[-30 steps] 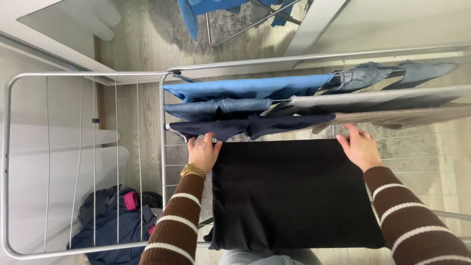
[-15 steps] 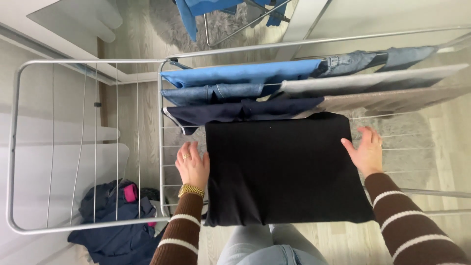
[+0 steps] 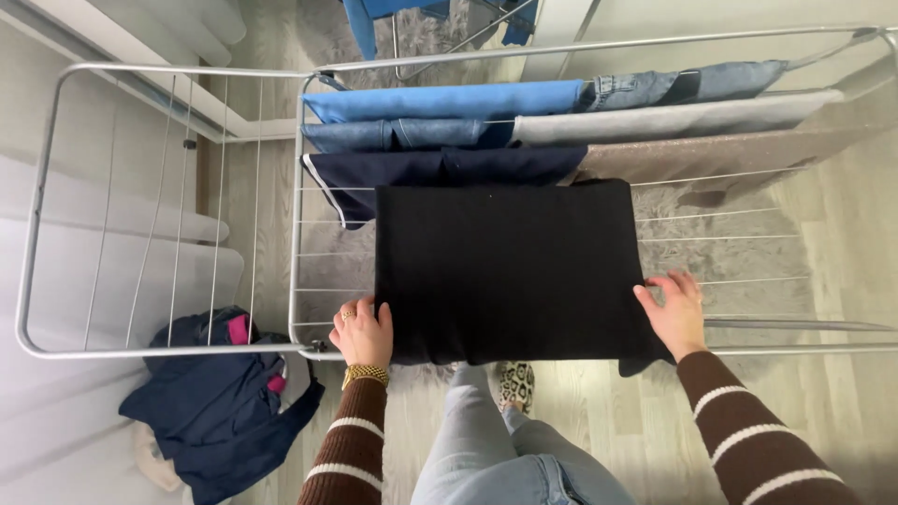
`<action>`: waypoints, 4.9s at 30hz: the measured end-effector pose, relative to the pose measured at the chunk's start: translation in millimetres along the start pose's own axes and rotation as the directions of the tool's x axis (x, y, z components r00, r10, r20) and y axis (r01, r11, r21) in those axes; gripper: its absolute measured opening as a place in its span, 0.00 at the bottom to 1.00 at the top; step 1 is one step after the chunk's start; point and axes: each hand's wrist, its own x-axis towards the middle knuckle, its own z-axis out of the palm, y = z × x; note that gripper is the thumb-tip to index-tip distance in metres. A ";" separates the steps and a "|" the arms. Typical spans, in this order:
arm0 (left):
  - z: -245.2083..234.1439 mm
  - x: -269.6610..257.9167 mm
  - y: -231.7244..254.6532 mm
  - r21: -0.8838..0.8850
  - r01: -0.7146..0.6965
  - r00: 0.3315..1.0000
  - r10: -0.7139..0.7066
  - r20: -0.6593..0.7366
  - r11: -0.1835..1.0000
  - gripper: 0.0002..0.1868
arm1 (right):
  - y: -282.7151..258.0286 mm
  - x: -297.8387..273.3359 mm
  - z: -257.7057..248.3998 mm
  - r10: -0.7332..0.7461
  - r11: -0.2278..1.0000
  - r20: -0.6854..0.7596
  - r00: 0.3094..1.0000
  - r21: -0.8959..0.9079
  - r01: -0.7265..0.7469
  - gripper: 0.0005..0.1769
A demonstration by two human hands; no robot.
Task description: The person hangs several garments on a metal drying rack. They pick up a sparkly brown top, a black top, and dark pants from a pile on the floor, unfold each item, and drape them over the rack bars to dry.
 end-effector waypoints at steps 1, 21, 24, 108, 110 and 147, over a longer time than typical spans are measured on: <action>3.8 -5.0 -3.0 -0.001 0.001 1.000 -0.001 -0.001 1.000 0.17 | -1.2 -2.4 -3.2 -0.001 1.000 -0.001 1.000 0.000 0.001 0.23; 7.0 10.7 -17.2 -0.255 -0.012 0.999 0.004 -0.034 0.967 0.10 | -50.0 24.5 -57.1 0.239 0.902 0.246 0.939 0.301 -0.309 0.21; -5.3 20.4 -12.4 -0.302 -0.043 0.998 0.029 -0.052 0.952 0.08 | -80.7 29.1 -88.8 0.244 0.855 0.254 0.936 0.399 -0.331 0.20; -81.8 108.4 39.3 -0.357 0.152 0.917 0.003 0.399 0.922 0.19 | -120.5 96.3 -148.7 0.415 0.701 0.464 0.783 0.385 -0.600 0.24; -83.9 111.8 42.4 -0.354 0.158 0.914 -0.001 0.407 0.922 0.19 | -110.8 101.3 -137.3 0.407 0.714 0.455 0.792 0.383 -0.587 0.23; -95.7 133.4 40.3 -0.097 0.201 0.590 -0.041 0.806 0.975 0.53 | -136.8 116.5 -117.7 0.365 0.761 0.884 0.291 -0.102 -0.641 0.49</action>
